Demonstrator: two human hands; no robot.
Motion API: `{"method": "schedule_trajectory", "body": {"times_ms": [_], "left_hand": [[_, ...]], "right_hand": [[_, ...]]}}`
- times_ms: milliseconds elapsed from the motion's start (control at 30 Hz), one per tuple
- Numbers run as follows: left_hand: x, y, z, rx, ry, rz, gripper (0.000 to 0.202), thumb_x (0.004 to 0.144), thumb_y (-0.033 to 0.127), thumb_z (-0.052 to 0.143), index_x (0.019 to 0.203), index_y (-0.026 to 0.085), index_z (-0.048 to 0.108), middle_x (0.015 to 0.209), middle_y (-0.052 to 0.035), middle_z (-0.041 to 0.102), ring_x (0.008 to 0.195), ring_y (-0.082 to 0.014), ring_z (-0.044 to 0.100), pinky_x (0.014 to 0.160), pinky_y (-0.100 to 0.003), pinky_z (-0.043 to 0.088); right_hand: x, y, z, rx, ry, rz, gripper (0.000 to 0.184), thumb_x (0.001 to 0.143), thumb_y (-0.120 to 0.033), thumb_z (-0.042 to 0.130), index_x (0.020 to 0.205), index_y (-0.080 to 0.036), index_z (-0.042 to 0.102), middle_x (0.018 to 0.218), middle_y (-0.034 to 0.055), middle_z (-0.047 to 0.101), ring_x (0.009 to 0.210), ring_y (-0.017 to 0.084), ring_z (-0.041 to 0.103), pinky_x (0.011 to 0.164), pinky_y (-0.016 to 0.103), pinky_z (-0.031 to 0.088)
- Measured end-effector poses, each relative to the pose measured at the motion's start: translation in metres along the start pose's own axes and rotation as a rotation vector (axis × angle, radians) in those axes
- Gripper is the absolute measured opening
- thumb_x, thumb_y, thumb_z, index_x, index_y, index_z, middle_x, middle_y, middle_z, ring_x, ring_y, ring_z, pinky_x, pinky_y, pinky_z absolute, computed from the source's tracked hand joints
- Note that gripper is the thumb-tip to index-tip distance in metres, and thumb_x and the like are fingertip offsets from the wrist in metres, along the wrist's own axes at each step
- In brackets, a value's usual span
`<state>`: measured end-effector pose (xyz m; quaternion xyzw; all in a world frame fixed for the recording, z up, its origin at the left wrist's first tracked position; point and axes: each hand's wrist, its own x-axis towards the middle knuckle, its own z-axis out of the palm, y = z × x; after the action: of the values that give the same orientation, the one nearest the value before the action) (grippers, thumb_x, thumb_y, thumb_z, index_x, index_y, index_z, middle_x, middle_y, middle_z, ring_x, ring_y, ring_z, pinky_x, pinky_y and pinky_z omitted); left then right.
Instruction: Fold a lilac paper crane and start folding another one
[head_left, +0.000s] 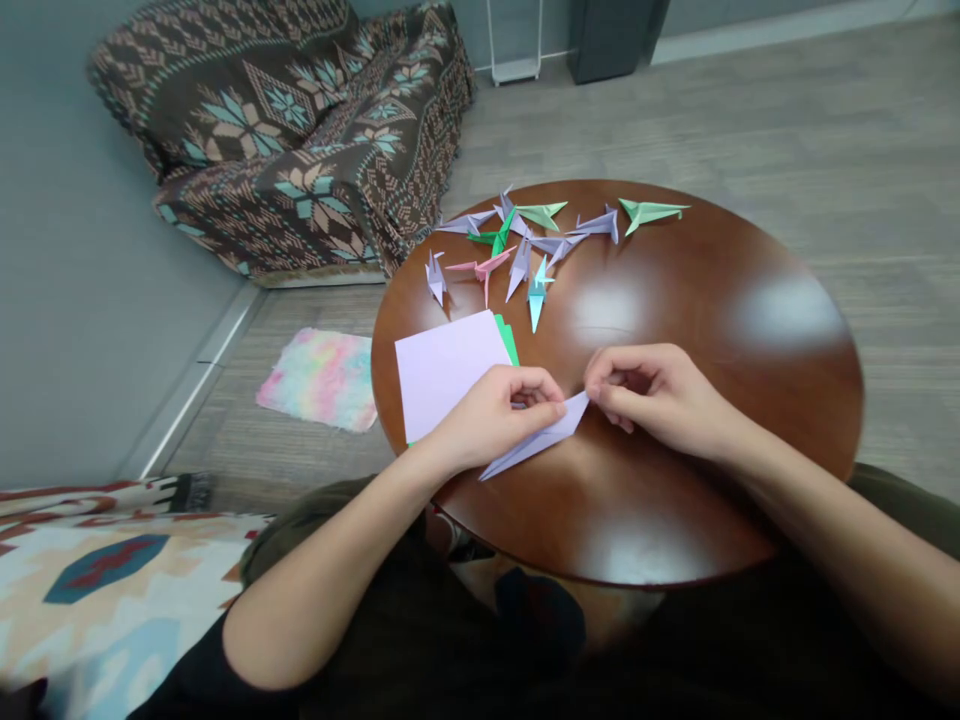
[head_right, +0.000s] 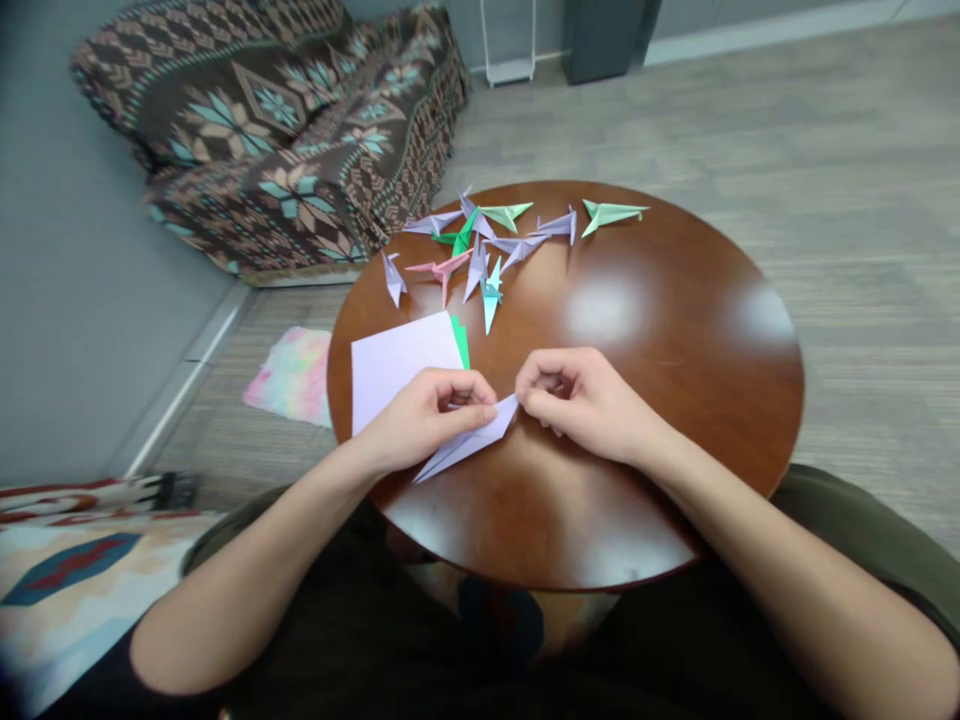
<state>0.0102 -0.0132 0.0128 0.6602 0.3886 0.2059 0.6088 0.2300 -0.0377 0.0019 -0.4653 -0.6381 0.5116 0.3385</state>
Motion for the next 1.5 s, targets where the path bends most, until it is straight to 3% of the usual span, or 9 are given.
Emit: {"method": "schedule_trajectory", "body": {"times_ms": [167, 333, 433, 600, 800, 1167, 1500], "left_hand": [[-0.001, -0.002, 0.000, 0.047, -0.045, 0.007, 0.015, 0.084, 0.027, 0.070, 0.077, 0.014, 0.068, 0.066, 0.0030, 0.060, 0.064, -0.0105, 0.052, 0.064, -0.023, 0.039], [0.000, -0.002, -0.002, 0.019, -0.014, 0.024, 0.020, 0.088, 0.032, 0.070, 0.082, 0.012, 0.071, 0.070, 0.0013, 0.064, 0.065, -0.0099, 0.055, 0.063, -0.021, 0.041], [-0.001, -0.001, -0.006, -0.074, -0.077, -0.072, 0.029, 0.091, 0.041, 0.070, 0.090, 0.012, 0.073, 0.075, -0.0024, 0.070, 0.066, -0.0117, 0.062, 0.062, -0.021, 0.047], [-0.002, -0.006, -0.011, -0.285, -0.254, -0.263, 0.048, 0.088, 0.057, 0.074, 0.102, 0.011, 0.077, 0.108, -0.0167, 0.080, 0.075, -0.0166, 0.075, 0.063, -0.024, 0.057], [-0.002, -0.012, -0.017, -0.268, -0.315, -0.260, 0.039, 0.090, 0.047, 0.076, 0.100, 0.011, 0.083, 0.080, -0.0110, 0.080, 0.064, -0.0120, 0.071, 0.058, -0.017, 0.052], [-0.003, 0.001, -0.014, -0.092, -0.204, -0.222, 0.031, 0.089, 0.041, 0.074, 0.090, 0.011, 0.083, 0.075, -0.0110, 0.080, 0.063, -0.0142, 0.073, 0.056, -0.019, 0.050], [-0.006, 0.000, -0.009, -0.091, -0.222, -0.211, 0.038, 0.091, 0.047, 0.072, 0.088, 0.010, 0.082, 0.076, -0.0125, 0.080, 0.063, -0.0150, 0.074, 0.055, -0.019, 0.048]], "right_hand": [[0.000, 0.000, 0.001, -0.053, -0.124, -0.028, 0.007, 0.083, -0.020, 0.065, 0.078, -0.017, 0.069, 0.068, -0.0008, 0.061, 0.060, 0.012, 0.050, 0.055, 0.025, 0.038], [0.000, 0.002, 0.000, -0.036, -0.072, -0.025, 0.009, 0.083, -0.021, 0.066, 0.075, -0.017, 0.068, 0.063, -0.0023, 0.058, 0.057, 0.011, 0.047, 0.053, 0.024, 0.034], [0.000, 0.003, -0.003, -0.001, -0.019, -0.018, 0.009, 0.082, -0.020, 0.068, 0.073, -0.018, 0.067, 0.060, -0.0023, 0.058, 0.055, 0.011, 0.047, 0.051, 0.024, 0.033], [0.000, 0.004, -0.006, 0.016, 0.000, -0.022, 0.014, 0.082, -0.023, 0.072, 0.070, -0.018, 0.067, 0.059, -0.0019, 0.057, 0.054, 0.011, 0.044, 0.051, 0.025, 0.032], [-0.003, 0.005, -0.007, 0.013, -0.027, -0.048, 0.015, 0.085, -0.024, 0.071, 0.072, -0.019, 0.067, 0.067, 0.0009, 0.063, 0.060, 0.013, 0.049, 0.054, 0.026, 0.035], [-0.002, -0.001, -0.005, -0.018, -0.092, -0.006, 0.014, 0.085, -0.026, 0.071, 0.074, -0.018, 0.067, 0.066, 0.0003, 0.063, 0.058, 0.012, 0.050, 0.053, 0.026, 0.037], [0.000, 0.005, -0.001, -0.108, -0.160, -0.098, 0.013, 0.087, -0.020, 0.064, 0.074, -0.019, 0.065, 0.074, 0.0007, 0.065, 0.064, 0.014, 0.052, 0.060, 0.028, 0.039]]}}
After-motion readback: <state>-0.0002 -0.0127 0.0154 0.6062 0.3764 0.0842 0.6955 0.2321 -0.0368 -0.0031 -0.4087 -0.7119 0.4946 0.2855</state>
